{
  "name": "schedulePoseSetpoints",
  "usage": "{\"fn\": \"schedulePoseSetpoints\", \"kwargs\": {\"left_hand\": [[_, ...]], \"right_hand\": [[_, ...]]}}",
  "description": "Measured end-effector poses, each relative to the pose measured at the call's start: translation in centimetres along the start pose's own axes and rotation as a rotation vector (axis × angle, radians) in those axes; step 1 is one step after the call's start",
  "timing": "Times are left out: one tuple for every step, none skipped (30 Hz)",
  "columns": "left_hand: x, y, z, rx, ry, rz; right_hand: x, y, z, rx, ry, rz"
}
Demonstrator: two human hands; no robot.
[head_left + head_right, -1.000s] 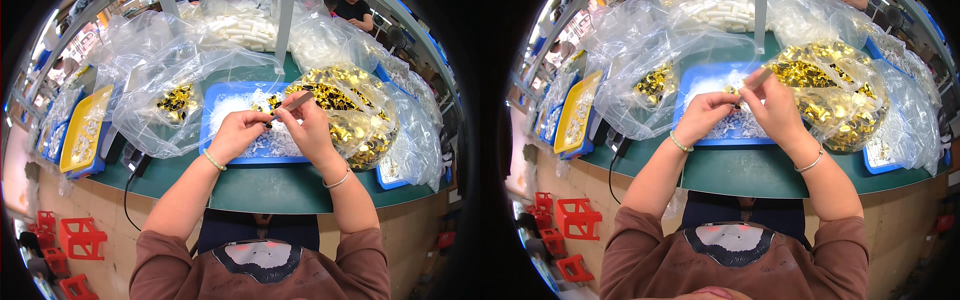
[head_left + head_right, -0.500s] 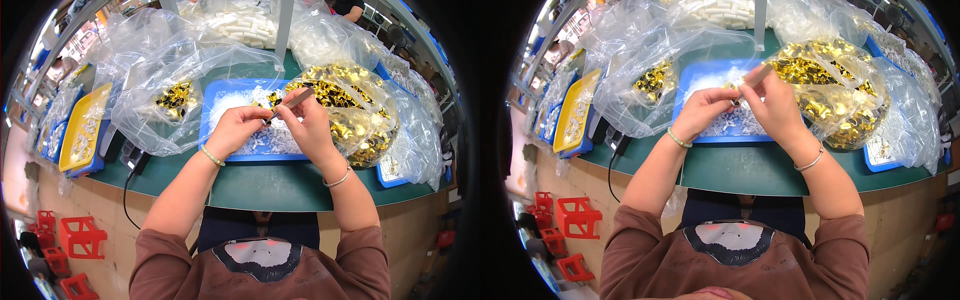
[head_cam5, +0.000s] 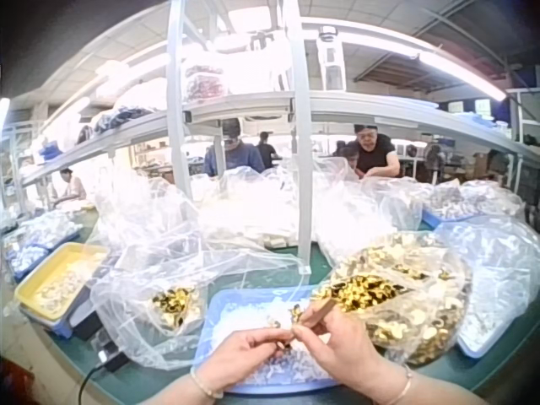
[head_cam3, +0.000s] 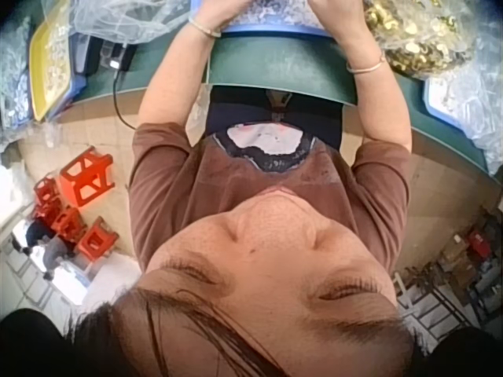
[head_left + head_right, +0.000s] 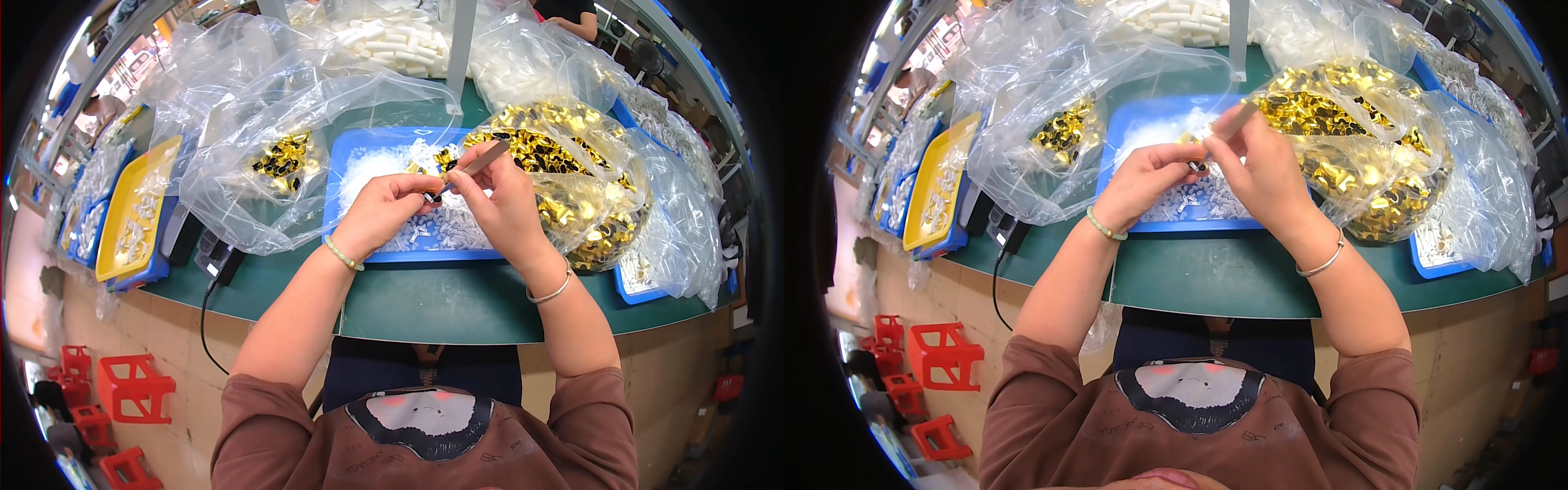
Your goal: The person assembles small gold and black decorative items by hand, picking components from a blue tray and plastic bags, then placing the assembled pieces into a clear plastic bag. The task is performed one at a time with repetitive hand motions.
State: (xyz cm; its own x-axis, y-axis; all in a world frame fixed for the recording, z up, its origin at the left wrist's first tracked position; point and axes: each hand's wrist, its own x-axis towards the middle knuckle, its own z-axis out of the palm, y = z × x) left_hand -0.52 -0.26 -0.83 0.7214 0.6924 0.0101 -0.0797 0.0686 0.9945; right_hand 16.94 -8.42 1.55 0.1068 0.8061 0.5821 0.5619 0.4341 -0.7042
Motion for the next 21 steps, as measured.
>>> {"fn": "schedulePoseSetpoints", "kwargs": {"left_hand": [[0.0, 0.0, 0.1, 0.009, 0.001, 0.005], [0.0, -0.1, 0.1, 0.018, 0.007, 0.009], [0.0, -0.2, 0.0, 0.029, 0.011, 0.017], [0.1, -0.4, 0.0, 0.039, 0.015, 0.024], [0.1, -0.5, -0.1, 0.049, 0.018, 0.033], [0.1, -0.5, -0.1, 0.075, 0.021, 0.051], [0.2, -0.6, -0.2, 0.101, 0.025, 0.069], [0.2, -0.6, -0.2, 0.127, 0.028, 0.088], [0.2, -0.7, -0.2, 0.123, 0.029, 0.090], [0.3, -0.7, -0.3, 0.119, 0.031, 0.093], [0.3, -0.7, -0.3, 0.114, 0.032, 0.096], [0.3, -0.7, -0.2, 0.117, 0.042, 0.094], [0.4, -0.7, -0.2, 0.119, 0.052, 0.091], [0.2, -0.8, -0.2, 0.118, 0.068, 0.085], [0.2, -0.8, -0.2, 0.121, 0.072, 0.093], [0.3, -0.8, -0.2, 0.124, 0.077, 0.101], [0.4, -0.8, -0.2, 0.126, 0.078, 0.108], [0.5, -0.8, -0.3, 0.149, 0.085, 0.113], [0.4, -0.9, -0.3, 0.143, 0.093, 0.104], [0.4, -0.8, -0.3, 0.142, 0.101, 0.100], [0.4, -0.8, -0.3, 0.140, 0.109, 0.095]], "right_hand": [[0.0, 0.0, 0.0, -0.001, -0.003, -0.001], [0.0, 0.0, 0.0, 0.002, -0.008, -0.002], [0.0, 0.0, 0.1, 0.001, -0.007, -0.005], [0.0, 0.0, 0.1, 0.000, -0.005, -0.008], [0.0, 0.0, 0.2, -0.003, -0.003, -0.010], [0.0, -0.1, 0.2, -0.027, -0.006, -0.015], [-0.1, -0.2, 0.2, -0.052, -0.008, -0.019], [-0.1, -0.3, 0.3, -0.076, -0.010, -0.023], [-0.2, -0.3, 0.3, -0.105, -0.013, -0.052], [-0.2, -0.4, 0.4, -0.134, -0.016, -0.081], [-0.3, -0.5, 0.5, -0.164, -0.020, -0.110], [-0.3, -0.6, 0.6, -0.184, -0.015, -0.160], [-0.3, -0.7, 0.7, -0.204, -0.009, -0.209], [-0.5, -0.7, 0.9, -0.221, -0.010, -0.258], [-0.5, -0.8, 1.0, -0.246, -0.010, -0.294], [-0.3, -1.1, 1.0, -0.271, -0.010, -0.331], [-0.3, -1.2, 0.9, -0.299, -0.008, -0.366], [-0.3, -1.2, 0.9, -0.304, -0.025, -0.373], [-0.5, -1.2, 1.0, -0.327, -0.036, -0.392], [-0.4, -1.2, 1.0, -0.348, -0.043, -0.416], [-0.4, -1.3, 1.0, -0.369, -0.050, -0.439]]}}
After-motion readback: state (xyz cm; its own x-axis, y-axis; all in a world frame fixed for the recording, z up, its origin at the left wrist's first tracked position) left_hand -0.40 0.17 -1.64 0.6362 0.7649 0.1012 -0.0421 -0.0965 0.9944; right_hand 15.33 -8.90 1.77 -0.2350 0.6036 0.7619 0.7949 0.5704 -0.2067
